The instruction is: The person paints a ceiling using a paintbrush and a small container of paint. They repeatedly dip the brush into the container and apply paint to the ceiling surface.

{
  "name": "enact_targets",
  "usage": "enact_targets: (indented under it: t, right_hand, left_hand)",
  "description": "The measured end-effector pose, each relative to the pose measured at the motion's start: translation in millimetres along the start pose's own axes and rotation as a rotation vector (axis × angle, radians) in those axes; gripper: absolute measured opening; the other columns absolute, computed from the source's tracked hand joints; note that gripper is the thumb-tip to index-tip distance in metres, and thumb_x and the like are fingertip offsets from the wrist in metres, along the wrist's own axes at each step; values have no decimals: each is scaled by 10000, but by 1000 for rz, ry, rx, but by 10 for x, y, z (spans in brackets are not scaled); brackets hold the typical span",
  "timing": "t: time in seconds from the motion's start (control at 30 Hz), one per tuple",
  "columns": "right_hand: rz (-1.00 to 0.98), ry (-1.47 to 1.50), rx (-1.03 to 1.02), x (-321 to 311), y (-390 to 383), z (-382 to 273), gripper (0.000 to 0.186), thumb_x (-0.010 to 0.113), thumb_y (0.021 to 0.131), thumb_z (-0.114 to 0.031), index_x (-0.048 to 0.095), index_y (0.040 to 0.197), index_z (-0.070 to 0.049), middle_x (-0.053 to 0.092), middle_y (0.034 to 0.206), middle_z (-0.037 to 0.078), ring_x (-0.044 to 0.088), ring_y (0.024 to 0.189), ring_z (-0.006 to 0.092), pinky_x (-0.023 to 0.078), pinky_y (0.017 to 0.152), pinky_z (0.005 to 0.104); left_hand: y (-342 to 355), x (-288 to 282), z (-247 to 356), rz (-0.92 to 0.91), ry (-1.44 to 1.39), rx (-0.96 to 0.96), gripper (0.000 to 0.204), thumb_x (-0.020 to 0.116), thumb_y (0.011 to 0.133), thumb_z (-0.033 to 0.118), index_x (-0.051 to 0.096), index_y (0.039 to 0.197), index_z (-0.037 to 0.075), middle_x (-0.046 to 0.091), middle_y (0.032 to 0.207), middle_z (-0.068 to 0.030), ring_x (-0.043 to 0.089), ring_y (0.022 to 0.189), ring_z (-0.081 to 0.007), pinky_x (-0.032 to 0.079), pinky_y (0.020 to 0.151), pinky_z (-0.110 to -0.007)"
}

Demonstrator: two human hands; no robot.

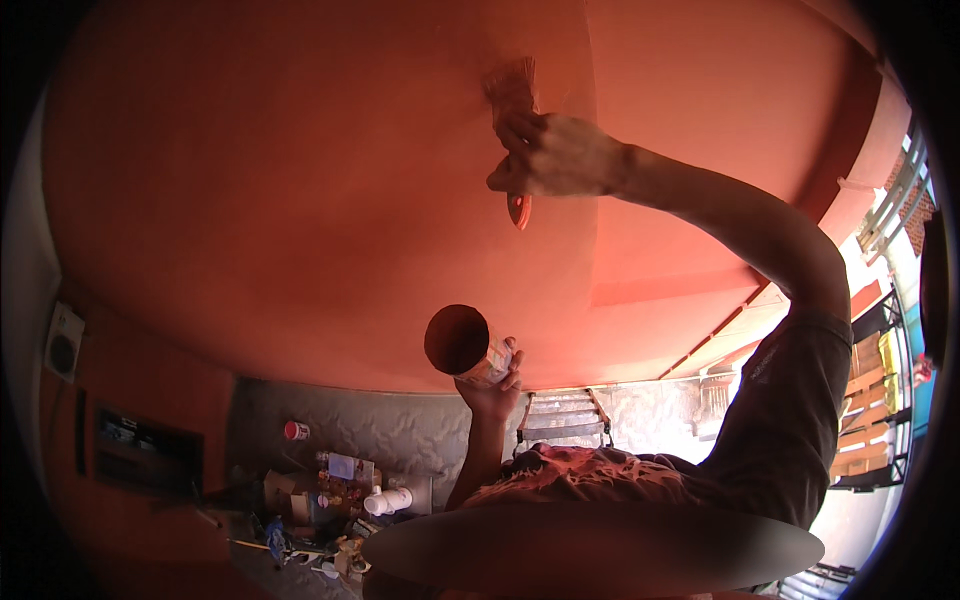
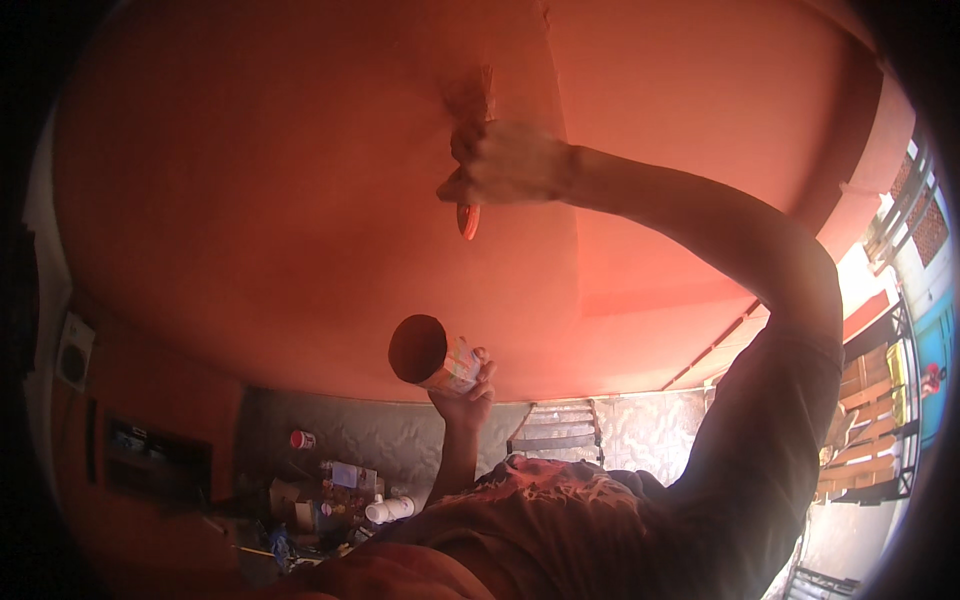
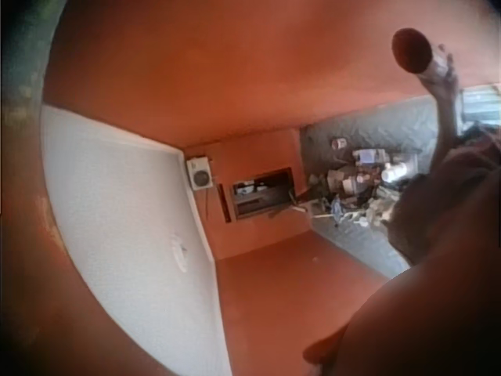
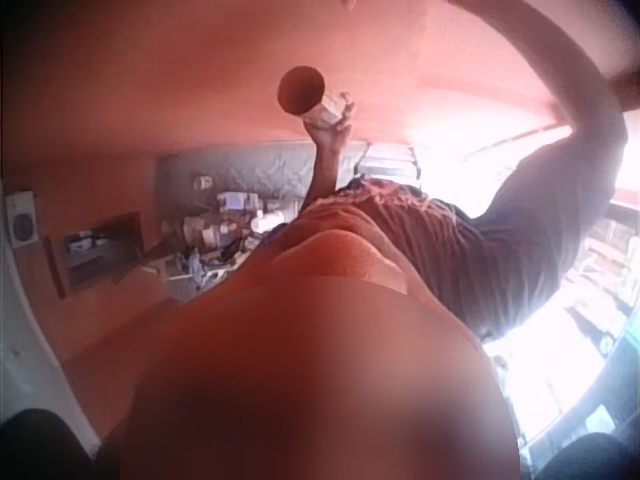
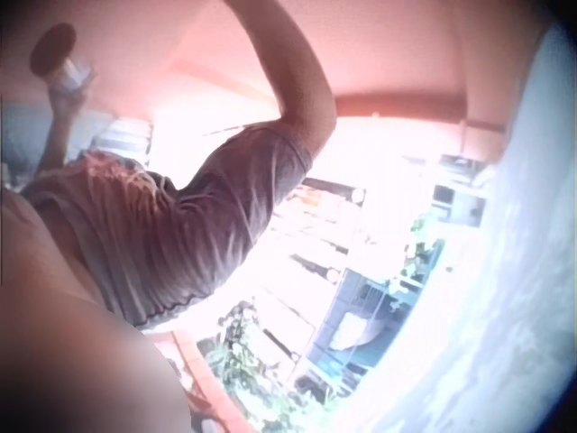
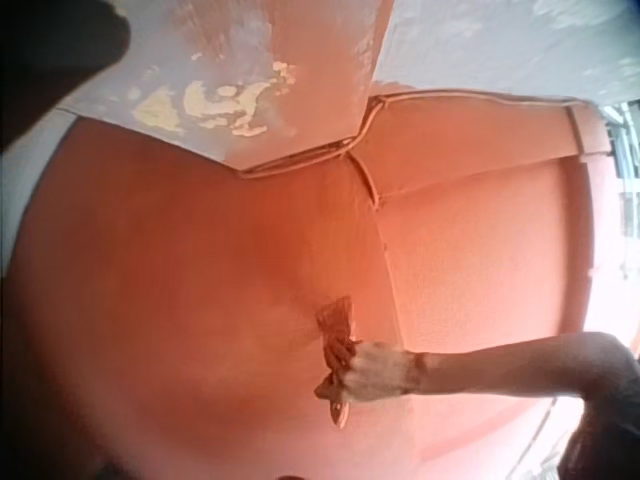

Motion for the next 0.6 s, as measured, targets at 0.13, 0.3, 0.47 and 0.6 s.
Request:
enact_targets:
  t: [0.13, 0.3, 0.47, 0.6]
  right_hand:
    - [-405, 687, 221, -81, 201, -198, 187, 698, 780, -32, 577, 837, -162, 610, 665, 72, 664, 698, 275, 523, 601, 420]
    - [-127, 747, 540, -140, 830, 946, 143, 702, 840, -104, 562, 829, -131, 635, 745, 62, 666, 683, 248, 502, 563, 383]
    - [482, 9, 319, -1037, 990, 1551, 200, 699, 924, -166, 592, 790, -64, 614, 702, 100, 610, 578, 267, 430, 476, 398]
    - [355, -7, 98, -337, 889, 789, 179, 744, 866, -252, 619, 802, -141, 624, 749, 69, 661, 753, 230, 513, 549, 379]
  left_hand:
    - [-64, -14, 122, 39, 7, 46, 595, 589, 924, 550, 568, 1313, 101, 536, 1218, -207, 507, 919, -308, 517, 534, -267]
    - [-330, 14, 242, 62, -3, 126, 592, 591, 932, 548, 568, 1316, 98, 540, 1219, -207, 510, 910, -307, 512, 533, -272]
    - [-176, 2, 278, -91, -8, 53, 636, 666, 923, 448, 539, 1442, 103, 542, 1291, -203, 503, 947, -282, 517, 603, -262]
    - [-384, -86, 356, -39, -12, 125, 634, 657, 927, 458, 541, 1440, 104, 541, 1289, -201, 499, 950, -283, 515, 605, -259]
Point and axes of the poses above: each hand's wrist, its own y-axis towards the middle knuckle, its own x-axis out of the palm, z = x × y, the point moved 4 cm from there along y, towards the middle knuckle
